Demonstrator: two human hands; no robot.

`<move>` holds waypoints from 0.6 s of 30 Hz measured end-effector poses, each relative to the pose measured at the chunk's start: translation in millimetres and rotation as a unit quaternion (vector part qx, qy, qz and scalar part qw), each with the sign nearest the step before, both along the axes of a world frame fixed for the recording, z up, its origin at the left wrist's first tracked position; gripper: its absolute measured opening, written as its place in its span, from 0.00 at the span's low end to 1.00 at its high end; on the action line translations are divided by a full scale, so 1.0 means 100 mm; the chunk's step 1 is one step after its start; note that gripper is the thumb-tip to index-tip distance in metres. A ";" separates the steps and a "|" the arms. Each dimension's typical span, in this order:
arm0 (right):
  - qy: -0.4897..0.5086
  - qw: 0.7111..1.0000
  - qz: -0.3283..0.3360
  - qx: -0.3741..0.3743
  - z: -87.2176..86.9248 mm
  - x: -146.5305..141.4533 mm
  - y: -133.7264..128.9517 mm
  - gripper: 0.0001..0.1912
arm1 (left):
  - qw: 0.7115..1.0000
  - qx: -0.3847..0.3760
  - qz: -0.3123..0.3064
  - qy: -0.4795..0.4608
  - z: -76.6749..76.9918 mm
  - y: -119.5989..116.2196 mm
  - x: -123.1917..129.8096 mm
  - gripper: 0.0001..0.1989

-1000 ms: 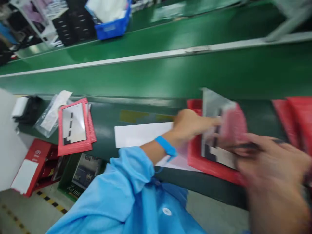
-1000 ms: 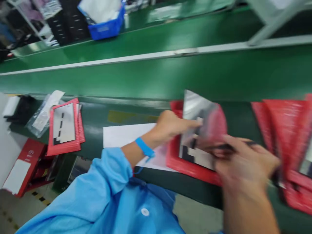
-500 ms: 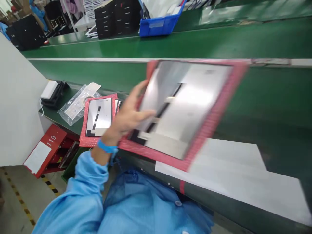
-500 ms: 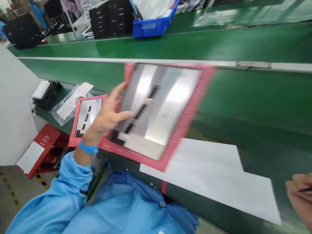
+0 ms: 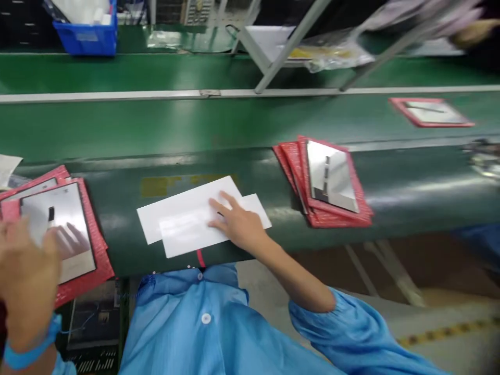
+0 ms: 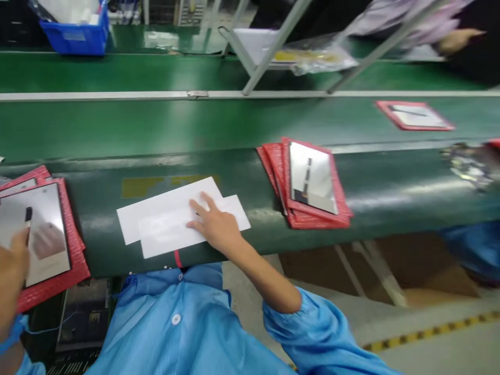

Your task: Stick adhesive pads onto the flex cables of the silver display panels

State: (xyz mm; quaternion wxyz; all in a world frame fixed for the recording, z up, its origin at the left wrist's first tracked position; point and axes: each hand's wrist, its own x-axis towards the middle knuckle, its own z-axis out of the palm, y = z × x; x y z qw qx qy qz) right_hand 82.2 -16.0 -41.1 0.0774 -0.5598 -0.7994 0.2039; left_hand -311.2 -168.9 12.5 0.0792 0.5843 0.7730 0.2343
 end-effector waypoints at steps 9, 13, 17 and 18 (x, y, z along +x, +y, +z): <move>-0.070 0.997 0.042 -0.001 0.05 0.03 -0.17 0.40 | 0.989 0.032 -0.137 0.055 -0.61 0.59 1.81 0.20; 0.033 0.990 0.138 0.025 0.02 0.12 0.11 0.58 | 0.941 0.076 -0.331 -0.002 -0.46 0.84 1.78 0.18; 0.338 0.932 0.132 -0.001 -0.04 0.31 0.22 0.35 | 0.879 0.051 -0.460 -0.117 -0.13 1.21 2.09 0.12; 0.389 0.914 0.114 -0.001 -0.04 0.39 0.20 0.30 | 0.875 0.056 -0.462 -0.136 -0.06 1.29 2.22 0.09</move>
